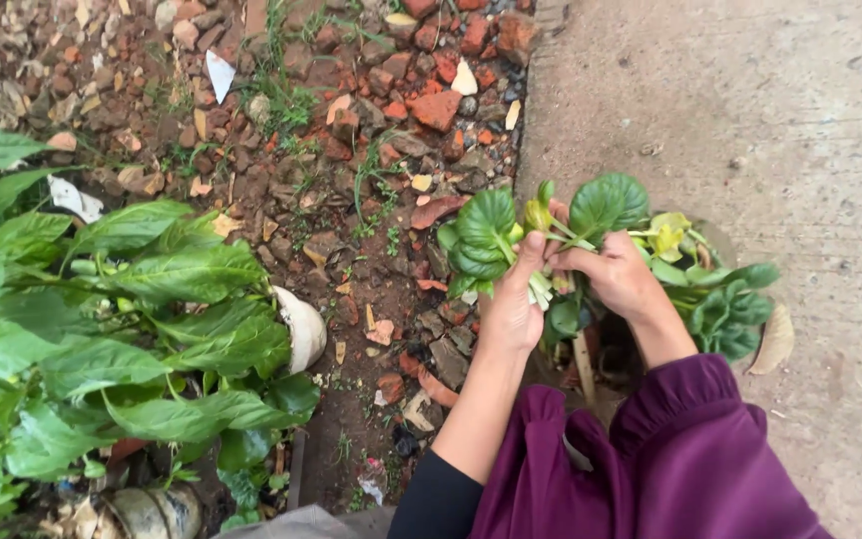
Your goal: Harvest and clean leafy green vegetables from an outdoor garden bed.
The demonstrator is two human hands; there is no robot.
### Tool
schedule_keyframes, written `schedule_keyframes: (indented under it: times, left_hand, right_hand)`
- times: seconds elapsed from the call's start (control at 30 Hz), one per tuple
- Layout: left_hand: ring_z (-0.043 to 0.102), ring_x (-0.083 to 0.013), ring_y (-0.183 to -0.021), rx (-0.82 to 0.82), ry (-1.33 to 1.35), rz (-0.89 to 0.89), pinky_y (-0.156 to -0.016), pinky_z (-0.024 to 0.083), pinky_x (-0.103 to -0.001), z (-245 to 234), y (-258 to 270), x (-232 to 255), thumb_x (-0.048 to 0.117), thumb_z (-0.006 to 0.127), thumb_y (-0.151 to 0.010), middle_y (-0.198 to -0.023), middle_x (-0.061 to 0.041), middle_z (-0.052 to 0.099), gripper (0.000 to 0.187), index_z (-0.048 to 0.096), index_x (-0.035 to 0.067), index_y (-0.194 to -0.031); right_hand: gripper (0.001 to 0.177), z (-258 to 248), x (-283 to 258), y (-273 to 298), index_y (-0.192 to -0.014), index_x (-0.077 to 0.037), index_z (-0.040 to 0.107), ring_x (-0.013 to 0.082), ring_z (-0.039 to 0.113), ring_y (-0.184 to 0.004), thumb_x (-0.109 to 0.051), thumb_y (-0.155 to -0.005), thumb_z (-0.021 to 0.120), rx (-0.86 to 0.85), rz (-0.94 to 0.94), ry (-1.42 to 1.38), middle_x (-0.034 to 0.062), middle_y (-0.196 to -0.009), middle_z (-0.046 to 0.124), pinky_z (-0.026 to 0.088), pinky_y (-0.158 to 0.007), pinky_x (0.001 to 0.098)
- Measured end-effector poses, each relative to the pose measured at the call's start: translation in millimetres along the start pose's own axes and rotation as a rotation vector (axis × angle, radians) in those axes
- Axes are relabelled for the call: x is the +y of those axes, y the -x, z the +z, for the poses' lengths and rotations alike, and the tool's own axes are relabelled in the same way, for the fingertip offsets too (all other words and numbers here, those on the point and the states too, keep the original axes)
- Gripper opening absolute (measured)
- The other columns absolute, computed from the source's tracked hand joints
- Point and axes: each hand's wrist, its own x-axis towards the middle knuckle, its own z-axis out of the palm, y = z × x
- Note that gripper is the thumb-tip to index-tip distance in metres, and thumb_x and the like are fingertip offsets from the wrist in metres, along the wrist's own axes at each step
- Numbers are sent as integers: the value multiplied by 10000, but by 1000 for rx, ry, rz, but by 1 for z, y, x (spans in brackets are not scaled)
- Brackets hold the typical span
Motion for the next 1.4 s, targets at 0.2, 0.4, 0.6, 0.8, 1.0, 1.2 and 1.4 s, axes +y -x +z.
schedule_keyframes:
  times: [0.2,0.4,0.6,0.8,1.0,1.2,1.4]
  left_hand:
    - [675,-190,-1047,-5,-64,63,-755,542,-317,-14,-9,-5,138,841,-932,-1259,-150,687,540,575,-16,-1377]
    - [662,-169,-1154,-58,-220,71,-964,562,-329,7,-19,10,63,886,-793,-1296,-92,661,609,602,16,-1330]
    - [685,-194,-1114,196,-334,167,-1048,547,-378,-6,-35,32,51,867,-800,-1235,-93,685,532,629,-5,-1273]
    - [694,-235,-1138,261,-177,220,-1047,538,-367,-29,-38,67,24,740,-875,-1194,-127,727,400,635,15,-1261]
    - [728,-258,-1065,383,59,267,-943,610,-384,-73,-49,84,0,633,-929,-1114,-135,709,264,613,-20,-1191]
    - [614,-131,-771,342,338,286,-758,600,-333,-154,-49,79,46,657,-1015,-970,-75,657,166,606,-21,-1157]
    - [672,-155,-800,460,-359,15,-657,573,-299,-109,5,67,68,734,-828,-1034,-42,706,361,627,32,-1172]
  right_hand:
    - [126,8,-15,-9,-1021,12,647,154,651,-667,10,-895,645,-27,-141,88,65,-856,686,539,-595,295]
    - [220,-6,2,-29,-1019,37,704,123,684,-713,11,-854,560,-10,-70,550,61,-826,727,577,-606,303]
    - [400,54,-45,-47,-1140,82,619,268,670,-809,-60,-768,571,-292,-494,632,129,-897,700,569,-711,389]
    - [418,83,-28,-76,-1068,69,633,418,705,-787,-162,-723,685,-371,-339,1037,266,-852,695,574,-752,471]
    - [404,111,-33,-88,-983,55,675,394,709,-724,-198,-674,744,-489,-452,1014,235,-791,703,564,-715,489]
    - [380,122,-33,-91,-1042,9,695,259,750,-664,-192,-720,687,-528,-184,1008,152,-794,752,592,-618,375]
    - [454,128,-9,-103,-1116,30,553,353,747,-827,-212,-752,677,-521,-169,1018,201,-893,729,594,-743,436]
